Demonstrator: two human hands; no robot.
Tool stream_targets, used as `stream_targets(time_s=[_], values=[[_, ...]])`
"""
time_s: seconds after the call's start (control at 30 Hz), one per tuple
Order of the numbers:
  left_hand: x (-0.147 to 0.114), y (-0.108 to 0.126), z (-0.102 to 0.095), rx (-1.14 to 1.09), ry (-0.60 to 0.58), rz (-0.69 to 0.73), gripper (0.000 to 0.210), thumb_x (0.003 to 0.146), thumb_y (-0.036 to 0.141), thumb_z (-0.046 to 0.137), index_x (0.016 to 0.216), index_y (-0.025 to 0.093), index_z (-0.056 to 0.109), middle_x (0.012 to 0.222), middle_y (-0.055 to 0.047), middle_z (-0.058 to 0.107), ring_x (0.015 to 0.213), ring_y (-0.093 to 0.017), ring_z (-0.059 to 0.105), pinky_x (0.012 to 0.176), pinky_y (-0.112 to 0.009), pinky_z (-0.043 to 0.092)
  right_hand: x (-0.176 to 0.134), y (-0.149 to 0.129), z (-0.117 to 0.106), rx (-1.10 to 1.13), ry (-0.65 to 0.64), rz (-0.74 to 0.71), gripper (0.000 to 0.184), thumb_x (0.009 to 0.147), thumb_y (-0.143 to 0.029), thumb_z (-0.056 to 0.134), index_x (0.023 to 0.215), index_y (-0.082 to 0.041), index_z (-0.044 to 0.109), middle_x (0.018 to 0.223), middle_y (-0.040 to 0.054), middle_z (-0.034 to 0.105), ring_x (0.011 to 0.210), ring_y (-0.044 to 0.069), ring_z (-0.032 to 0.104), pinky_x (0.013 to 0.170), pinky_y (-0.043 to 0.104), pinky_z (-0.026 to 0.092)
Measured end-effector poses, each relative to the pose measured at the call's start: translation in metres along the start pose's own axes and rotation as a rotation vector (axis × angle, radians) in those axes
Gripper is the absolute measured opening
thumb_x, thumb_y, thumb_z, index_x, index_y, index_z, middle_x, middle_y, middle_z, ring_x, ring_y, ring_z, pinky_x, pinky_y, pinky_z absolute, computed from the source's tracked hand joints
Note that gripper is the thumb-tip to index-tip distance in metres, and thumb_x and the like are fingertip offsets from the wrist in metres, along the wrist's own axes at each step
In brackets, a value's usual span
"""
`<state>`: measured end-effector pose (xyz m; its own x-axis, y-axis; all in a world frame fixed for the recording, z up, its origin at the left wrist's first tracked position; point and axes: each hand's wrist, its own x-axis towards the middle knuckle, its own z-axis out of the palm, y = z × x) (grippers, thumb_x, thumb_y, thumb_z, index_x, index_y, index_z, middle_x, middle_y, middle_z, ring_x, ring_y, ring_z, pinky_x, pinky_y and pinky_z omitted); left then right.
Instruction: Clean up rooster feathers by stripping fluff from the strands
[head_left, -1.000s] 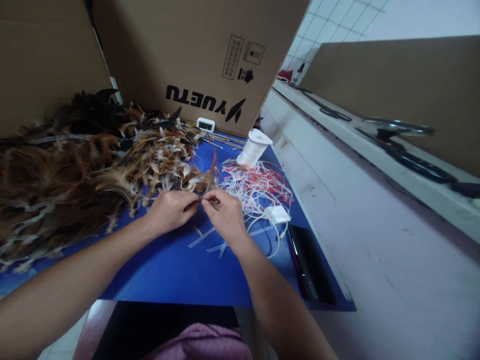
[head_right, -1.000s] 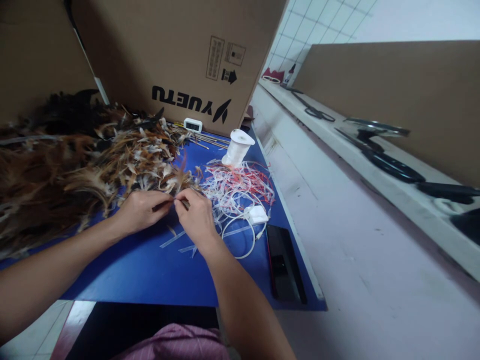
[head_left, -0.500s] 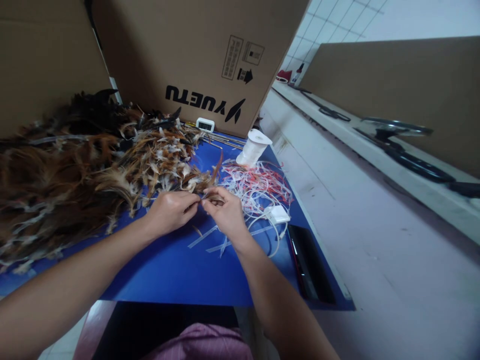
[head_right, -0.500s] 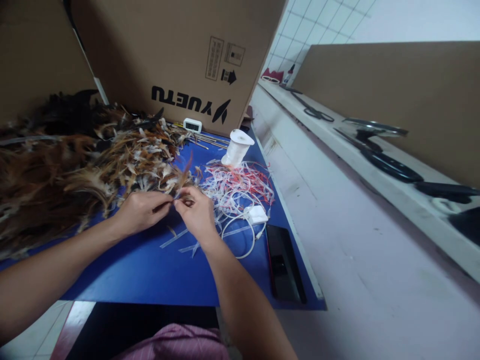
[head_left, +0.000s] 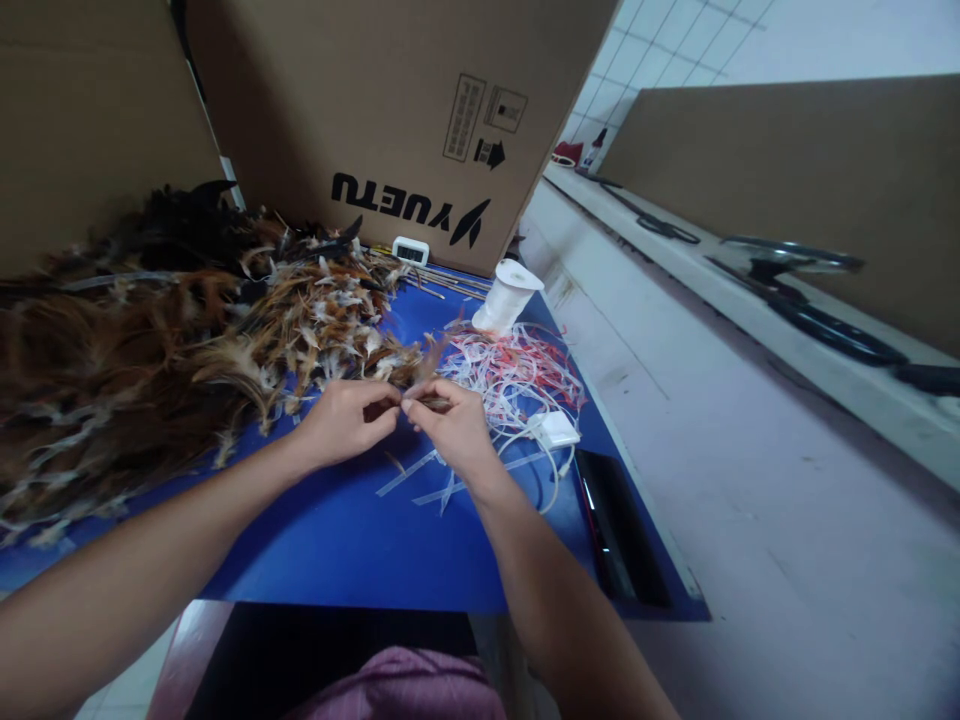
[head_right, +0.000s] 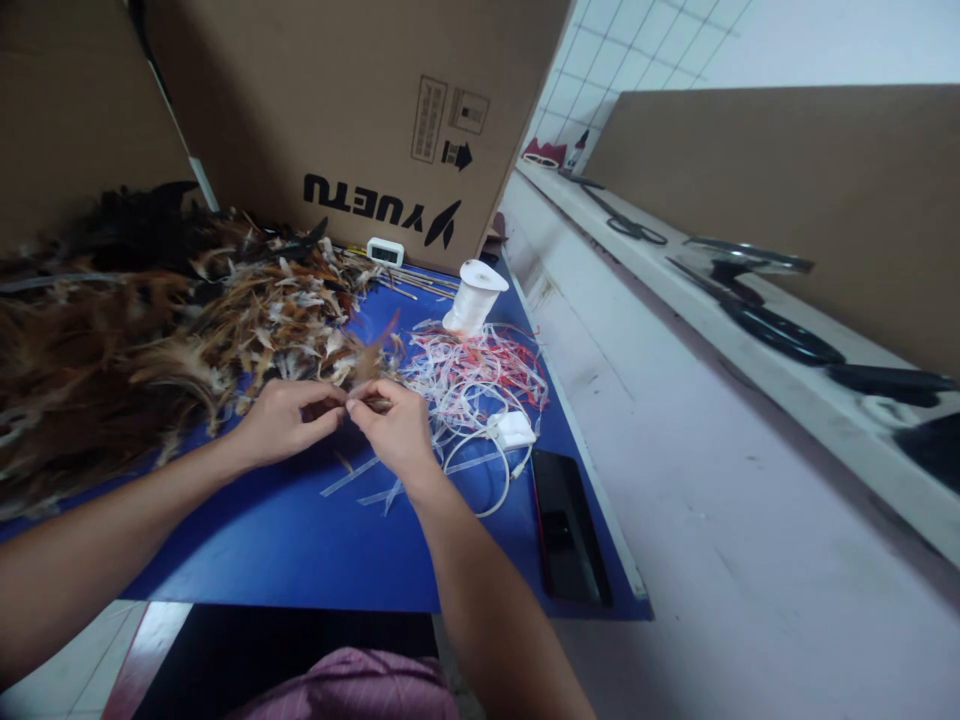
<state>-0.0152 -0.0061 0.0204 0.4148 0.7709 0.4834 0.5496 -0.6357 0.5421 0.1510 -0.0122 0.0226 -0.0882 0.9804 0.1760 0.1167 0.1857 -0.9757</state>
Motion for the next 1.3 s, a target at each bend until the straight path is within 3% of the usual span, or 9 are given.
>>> stream_targets(time_s=[0.13, 0.3, 0.5, 0.83, 1.07, 1.3], values=[[0.0042, 0.0036, -0.0053, -0.307, -0.143, -0.214, 0.021, 0.084, 0.031, 0.052, 0.08, 0.015, 0.065, 0.062, 0.001, 0.064, 0.05, -0.01, 0.056, 0.051, -0.02, 0.043, -0.0003, -0.0022, -0.0025, 0.058, -0.029, 0.023, 0.003, 0.069, -0.021, 0.063, 0.071, -0.019, 0.065, 0.06, -0.0032, 0.06, 0.052, 0.01, 0.055, 0.05, 0.022, 0.046], [0.006, 0.0017, -0.0056, -0.459, -0.173, -0.264, 0.025, 0.085, 0.035, 0.051, 0.074, 0.015, 0.062, 0.061, 0.001, 0.062, 0.049, -0.009, 0.054, 0.048, -0.019, 0.043, 0.0005, 0.0012, -0.0039, 0.072, -0.048, 0.02, 0.006, 0.069, -0.022, 0.065, 0.075, -0.018, 0.066, 0.065, -0.0022, 0.062, 0.055, 0.009, 0.057, 0.05, 0.022, 0.048], [0.0065, 0.0013, -0.0043, -0.459, -0.139, -0.276, 0.022, 0.083, 0.033, 0.054, 0.074, 0.015, 0.063, 0.06, 0.001, 0.062, 0.048, -0.009, 0.054, 0.046, -0.019, 0.042, 0.0004, 0.0022, -0.003, 0.07, -0.018, 0.003, 0.016, 0.068, -0.024, 0.068, 0.082, -0.019, 0.063, 0.071, -0.0014, 0.064, 0.06, 0.011, 0.06, 0.057, 0.025, 0.052], [0.0067, 0.0036, -0.0053, -0.448, -0.149, -0.314, 0.021, 0.083, 0.032, 0.055, 0.073, 0.015, 0.062, 0.06, 0.001, 0.062, 0.048, -0.009, 0.055, 0.047, -0.019, 0.043, -0.0001, -0.0001, -0.0053, 0.033, 0.0, 0.006, 0.009, 0.069, -0.023, 0.069, 0.076, -0.018, 0.067, 0.068, -0.0011, 0.066, 0.055, 0.011, 0.06, 0.056, 0.026, 0.051], [0.0049, 0.0, -0.0019, -0.401, -0.174, -0.266, 0.021, 0.084, 0.035, 0.056, 0.09, 0.016, 0.064, 0.067, 0.001, 0.063, 0.05, -0.01, 0.057, 0.05, -0.02, 0.045, -0.0005, 0.0037, -0.0075, -0.053, -0.047, -0.037, 0.011, 0.072, -0.027, 0.069, 0.08, -0.019, 0.068, 0.076, 0.0012, 0.069, 0.065, 0.014, 0.065, 0.064, 0.029, 0.054], [0.0056, -0.0012, -0.0037, -0.31, -0.187, -0.198, 0.022, 0.086, 0.032, 0.053, 0.075, 0.016, 0.064, 0.056, 0.003, 0.06, 0.049, -0.009, 0.055, 0.05, -0.018, 0.043, -0.0016, 0.0058, -0.0067, -0.05, -0.055, -0.059, 0.012, 0.073, -0.03, 0.07, 0.08, -0.02, 0.067, 0.079, 0.0016, 0.07, 0.069, 0.014, 0.066, 0.066, 0.03, 0.055]])
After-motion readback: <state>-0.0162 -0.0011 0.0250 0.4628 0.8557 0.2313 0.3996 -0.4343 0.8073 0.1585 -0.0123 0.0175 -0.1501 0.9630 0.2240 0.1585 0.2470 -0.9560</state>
